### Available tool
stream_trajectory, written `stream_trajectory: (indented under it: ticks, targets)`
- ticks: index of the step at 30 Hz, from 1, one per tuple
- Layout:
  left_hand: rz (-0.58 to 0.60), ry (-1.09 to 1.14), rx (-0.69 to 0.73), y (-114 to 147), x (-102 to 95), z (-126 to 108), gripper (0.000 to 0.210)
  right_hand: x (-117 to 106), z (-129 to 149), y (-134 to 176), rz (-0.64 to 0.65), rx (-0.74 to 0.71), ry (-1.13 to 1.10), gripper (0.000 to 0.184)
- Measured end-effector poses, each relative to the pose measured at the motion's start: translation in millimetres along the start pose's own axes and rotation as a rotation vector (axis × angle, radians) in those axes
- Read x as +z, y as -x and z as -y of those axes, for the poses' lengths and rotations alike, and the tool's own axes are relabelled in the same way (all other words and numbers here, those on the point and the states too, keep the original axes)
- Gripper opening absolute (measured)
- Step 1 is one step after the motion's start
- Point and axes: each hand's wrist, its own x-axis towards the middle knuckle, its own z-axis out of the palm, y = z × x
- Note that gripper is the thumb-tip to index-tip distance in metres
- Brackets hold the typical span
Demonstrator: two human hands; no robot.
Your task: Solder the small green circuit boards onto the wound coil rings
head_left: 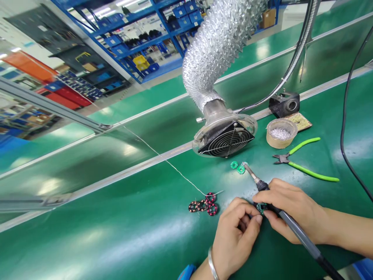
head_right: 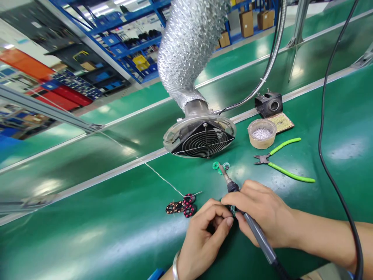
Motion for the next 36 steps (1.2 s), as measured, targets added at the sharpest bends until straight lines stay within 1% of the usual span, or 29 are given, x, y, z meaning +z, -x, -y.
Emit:
stream_trajectory:
  ticks: [3, 5, 11, 13, 15, 20, 23, 25, 29, 36]
  targets:
    - [-0.025, -0.002, 0.006, -1, 2.9, -3, 0.015, -1, 1, 0, -0.037, -0.103, -0.042, 0.031]
    - [-0.035, -0.006, 0.008, -2, 3.3, -4, 0.015, -1, 0, 1, -0.028, -0.153, -0.054, 0.032]
    - [-0.032, -0.015, -0.039, -1, 0.9, -4, 0.018, 1, -3, 1, 0.029, -0.149, -0.027, 0.034]
    - [-0.035, -0.034, -0.029, 0, 0.6, -4, 0.018, 0, -4, 0, 0.022, -0.151, -0.027, 0.034]
    - [-0.041, -0.05, -0.021, 0, 0.7, -3, 0.016, -3, -2, 0, -0.017, -0.15, -0.039, 0.035]
    - [-0.065, -0.059, -0.012, 1, 3.4, -5, 0.016, -20, 7, 5, -0.115, -0.086, -0.015, 0.043]
    - [-0.082, -0.062, -0.018, 0, 5.2, -5, 0.015, -30, 16, 9, -0.109, -0.06, -0.017, 0.038]
    - [-0.088, -0.065, -0.024, 0, 6.1, -6, 0.015, -34, 23, 10, -0.105, -0.009, -0.003, 0.034]
    - [-0.093, -0.079, -0.038, 0, 6.6, -6, 0.014, -34, 34, 8, -0.137, 0.075, 0.015, 0.03]
    - [-0.088, -0.097, -0.059, -2, 7.3, -6, 0.013, -32, 34, 9, -0.075, 0.074, 0.006, 0.025]
